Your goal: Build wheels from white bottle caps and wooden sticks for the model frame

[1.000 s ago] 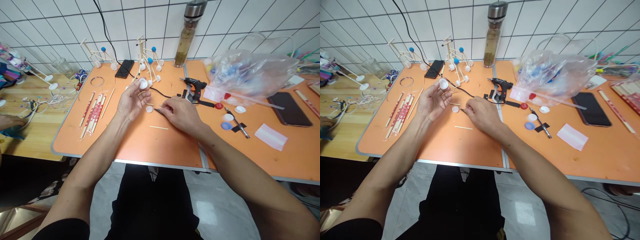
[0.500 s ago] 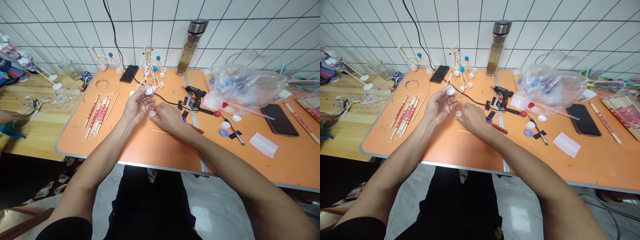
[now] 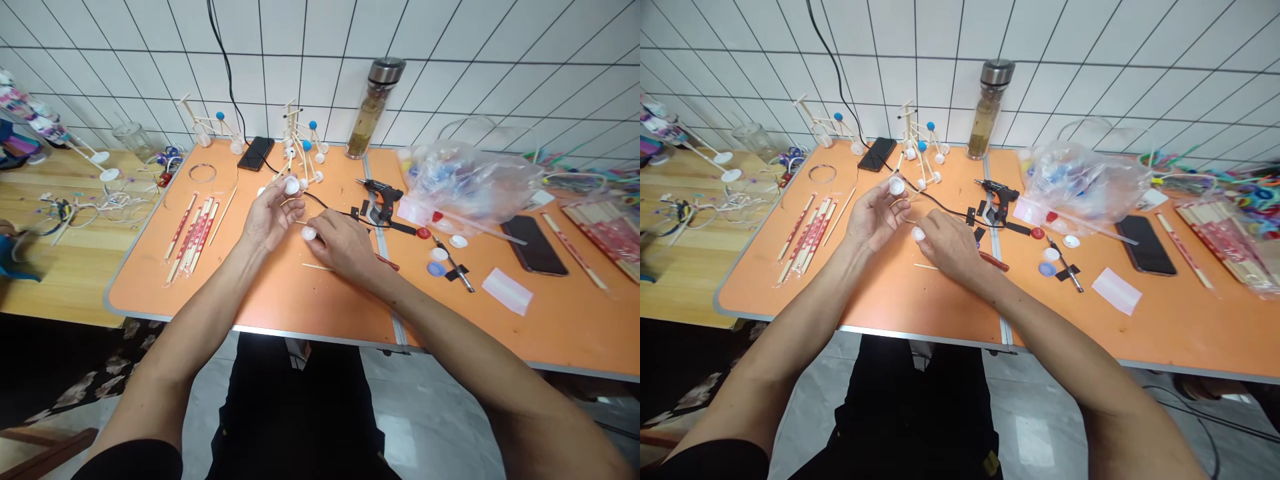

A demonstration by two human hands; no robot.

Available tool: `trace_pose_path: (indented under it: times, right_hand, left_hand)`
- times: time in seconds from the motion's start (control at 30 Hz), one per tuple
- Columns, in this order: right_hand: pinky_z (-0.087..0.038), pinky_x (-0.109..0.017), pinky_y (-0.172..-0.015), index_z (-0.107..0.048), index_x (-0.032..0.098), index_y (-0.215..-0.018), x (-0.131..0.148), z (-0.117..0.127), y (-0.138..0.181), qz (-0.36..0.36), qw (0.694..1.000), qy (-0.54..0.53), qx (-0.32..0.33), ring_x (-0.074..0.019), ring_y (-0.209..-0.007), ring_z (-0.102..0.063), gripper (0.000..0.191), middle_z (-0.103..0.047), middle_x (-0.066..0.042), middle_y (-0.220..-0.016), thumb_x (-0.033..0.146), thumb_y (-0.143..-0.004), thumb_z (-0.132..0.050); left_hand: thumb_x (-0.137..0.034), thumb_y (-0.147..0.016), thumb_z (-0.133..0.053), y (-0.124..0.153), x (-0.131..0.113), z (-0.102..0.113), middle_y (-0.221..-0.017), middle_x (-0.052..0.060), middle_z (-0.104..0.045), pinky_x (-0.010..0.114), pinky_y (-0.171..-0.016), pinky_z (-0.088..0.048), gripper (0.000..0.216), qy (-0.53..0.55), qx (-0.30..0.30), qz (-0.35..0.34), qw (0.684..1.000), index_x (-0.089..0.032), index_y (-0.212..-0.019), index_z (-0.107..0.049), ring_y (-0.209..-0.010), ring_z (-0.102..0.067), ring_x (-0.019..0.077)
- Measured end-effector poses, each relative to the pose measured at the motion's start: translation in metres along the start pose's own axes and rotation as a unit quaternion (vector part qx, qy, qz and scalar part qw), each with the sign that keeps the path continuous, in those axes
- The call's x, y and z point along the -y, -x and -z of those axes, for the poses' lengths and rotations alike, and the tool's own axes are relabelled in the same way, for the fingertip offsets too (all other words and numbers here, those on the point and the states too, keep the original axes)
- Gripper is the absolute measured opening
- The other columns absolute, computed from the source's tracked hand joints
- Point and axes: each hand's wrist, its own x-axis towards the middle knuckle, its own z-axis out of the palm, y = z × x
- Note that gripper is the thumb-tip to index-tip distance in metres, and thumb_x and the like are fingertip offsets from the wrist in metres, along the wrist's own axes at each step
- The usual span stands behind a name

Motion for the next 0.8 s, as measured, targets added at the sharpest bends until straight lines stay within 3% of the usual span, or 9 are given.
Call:
trace_pose_path:
  times: [0.27, 0.5, 0.63, 0.7, 0.8]
  right_hand:
    - [-0.041, -0.039, -0.084, -0.079, 0.019, -0.114, 0.002, -0.005, 0.015, -0.014, 0.999, -0.034, 0.036, -0.0279, -0.101, -0.066, 0.027, -0.077, -0.013, -0.112, 0.026, -0.114, -0.053]
    - [-0.043, -0.039, -0.087, -0.080, 0.017, -0.117, 0.005, 0.000, 0.019, -0.017, 0.996, -0.036, 0.079, -0.0302, -0.106, -0.069, 0.023, -0.077, -0.015, -0.115, 0.026, -0.111, -0.059]
    - [-0.048, -0.040, -0.095, -0.077, 0.015, -0.136, -0.024, 0.024, 0.014, -0.061, 0.994, -0.092, 0.018, -0.0314, -0.114, -0.071, 0.033, -0.079, -0.016, -0.127, 0.031, -0.112, -0.061]
    - [-0.047, -0.040, -0.091, -0.079, 0.017, -0.130, -0.046, 0.036, 0.011, -0.139, 0.987, -0.081, -0.016, -0.0315, -0.113, -0.071, 0.031, -0.081, -0.015, -0.125, 0.025, -0.110, -0.058]
    - [-0.043, -0.039, -0.081, -0.082, 0.020, -0.113, -0.069, 0.045, 0.008, -0.183, 0.981, -0.063, 0.031, -0.0311, -0.107, -0.071, 0.025, -0.082, -0.013, -0.116, 0.023, -0.107, -0.057]
  left_hand:
    - [-0.025, -0.105, -0.069, -0.001, 0.000, -0.002, -0.087, 0.001, -0.080, 0.020, -0.070, -0.063, 0.027, -0.007, -0.002, 0.015, 1.000, -0.019, -0.130, -0.078, -0.067, -0.076, 0.0113]
    - [-0.021, -0.109, -0.061, -0.002, 0.001, -0.001, -0.086, 0.003, -0.081, 0.022, -0.069, -0.063, 0.032, -0.004, -0.001, 0.024, 1.000, -0.014, -0.135, -0.078, -0.066, -0.076, 0.0122]
    - [-0.020, -0.111, -0.056, -0.005, 0.001, 0.001, -0.084, 0.003, -0.082, 0.023, -0.068, -0.065, 0.031, -0.006, -0.004, 0.032, 0.999, -0.013, -0.133, -0.076, -0.065, -0.077, 0.0121]
    - [-0.021, -0.110, -0.060, -0.006, 0.002, 0.002, -0.085, 0.002, -0.082, 0.023, -0.068, -0.066, 0.028, -0.010, -0.002, 0.029, 1.000, -0.015, -0.131, -0.076, -0.066, -0.077, 0.0119]
    - [-0.022, -0.108, -0.064, -0.007, 0.003, 0.002, -0.084, 0.002, -0.081, 0.022, -0.068, -0.065, 0.025, -0.017, 0.003, 0.034, 0.999, -0.015, -0.128, -0.077, -0.066, -0.077, 0.0113]
